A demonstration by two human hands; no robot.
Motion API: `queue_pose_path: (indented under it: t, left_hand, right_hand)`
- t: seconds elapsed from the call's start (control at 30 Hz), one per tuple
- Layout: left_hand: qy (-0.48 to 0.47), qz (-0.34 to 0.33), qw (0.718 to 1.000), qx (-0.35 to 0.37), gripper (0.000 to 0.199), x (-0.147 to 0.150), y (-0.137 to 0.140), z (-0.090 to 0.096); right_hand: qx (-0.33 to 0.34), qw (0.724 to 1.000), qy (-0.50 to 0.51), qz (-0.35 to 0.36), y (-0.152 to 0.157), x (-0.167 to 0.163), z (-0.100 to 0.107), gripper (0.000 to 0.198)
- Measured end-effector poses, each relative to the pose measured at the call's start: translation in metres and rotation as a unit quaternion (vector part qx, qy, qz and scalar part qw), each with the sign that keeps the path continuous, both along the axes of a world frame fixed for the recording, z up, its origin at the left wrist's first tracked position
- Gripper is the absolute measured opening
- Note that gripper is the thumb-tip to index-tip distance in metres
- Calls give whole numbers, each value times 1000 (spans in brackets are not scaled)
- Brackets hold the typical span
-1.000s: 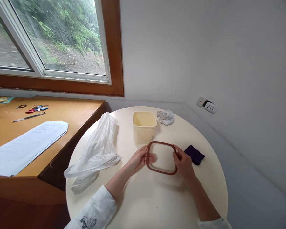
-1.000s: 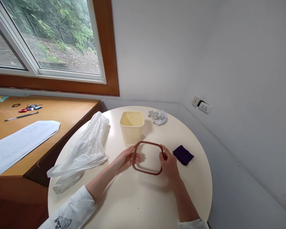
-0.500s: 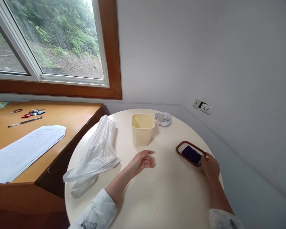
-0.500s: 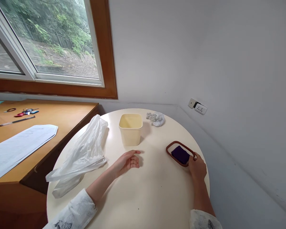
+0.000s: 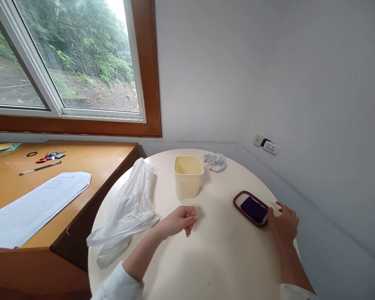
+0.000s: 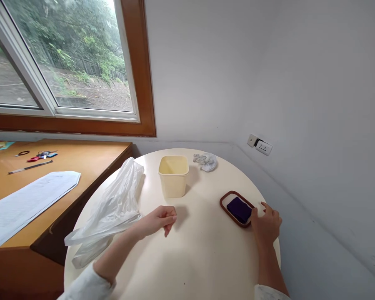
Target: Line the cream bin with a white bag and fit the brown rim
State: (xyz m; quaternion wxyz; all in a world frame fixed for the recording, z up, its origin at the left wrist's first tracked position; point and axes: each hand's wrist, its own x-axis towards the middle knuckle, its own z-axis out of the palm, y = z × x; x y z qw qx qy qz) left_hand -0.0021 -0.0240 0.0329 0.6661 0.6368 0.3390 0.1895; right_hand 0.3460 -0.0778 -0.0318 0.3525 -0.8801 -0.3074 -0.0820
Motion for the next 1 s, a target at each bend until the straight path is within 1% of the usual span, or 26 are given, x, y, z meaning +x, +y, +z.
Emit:
queue_pose_path:
  t: [0.07,0.1,0.13,0.17,0.2,0.23,0.27,0.3,0.33,0.37,0.4,0.47,0.53,0.6,0.67,0.73,0.87,0.93,1.0]
  left_hand:
    - [95,13,991,95,26,-20,7,20]
    - [146,39,978,145,26,-31,13,30]
    - [199,82,955,202,27,-43,22,39]
    - [264,117,922,256,29,-56,31,47]
    - [345,166,875,298,31,-68,42,53]
    - [432,205,815,327,35,-79,52,57]
    - [504,229,763,333,41,-90,62,58]
    - [556,244,732,309,48,-99,70,56]
    - [573,251,724,289,57,-106,77,52]
    - [577,254,729,266,67,-111,82,47]
    - [574,256,740,240,76,-115,86,40]
    - [562,246,765,194,85,-117,90,24]
    - [555,240,780,163,86,-114,91,10]
    - [547,240,786,157,83,-108,90,0]
    - [534,242,794,161,80,-103,88,-7]
    - [513,244,806,165,81,-101,88,-10]
    - [437,237,850,173,78,-105,88,-6]
    - [387,232,878,160,77,-108,85,-2]
    - [335,227,906,127,74,-108,79,1]
  right_hand:
    - [51,998,-33,-4,0,-4,2,39]
    - [72,996,-48,0,1,-5,3,38]
    - [91,994,-61,7,2,-6,3,37]
    - [108,991,-76,17,3,-6,2,36]
    - [124,988,-91,30,5,-6,1,35]
    - [138,984,-107,47,6,-7,-1,34]
    - [149,979,-121,67,8,-8,-2,33]
    - [159,974,-132,88,9,-10,-2,31]
    - [165,970,-138,110,9,-13,-2,29]
    - [169,967,-139,131,10,-16,-2,28]
    - [172,964,-139,148,10,-21,-1,27]
    - [179,958,-138,176,10,-31,1,26]
    - [188,951,-142,201,11,-40,2,25]
    - [192,943,-145,229,13,-49,2,23]
    - [191,933,-139,272,15,-57,-1,22]
    - [188,914,-125,337,16,-69,-4,19]
    - [153,856,-65,489,16,-108,-5,17]
    - [130,831,-8,541,15,-133,-3,19]
    - [110,812,78,567,16,-157,2,22]
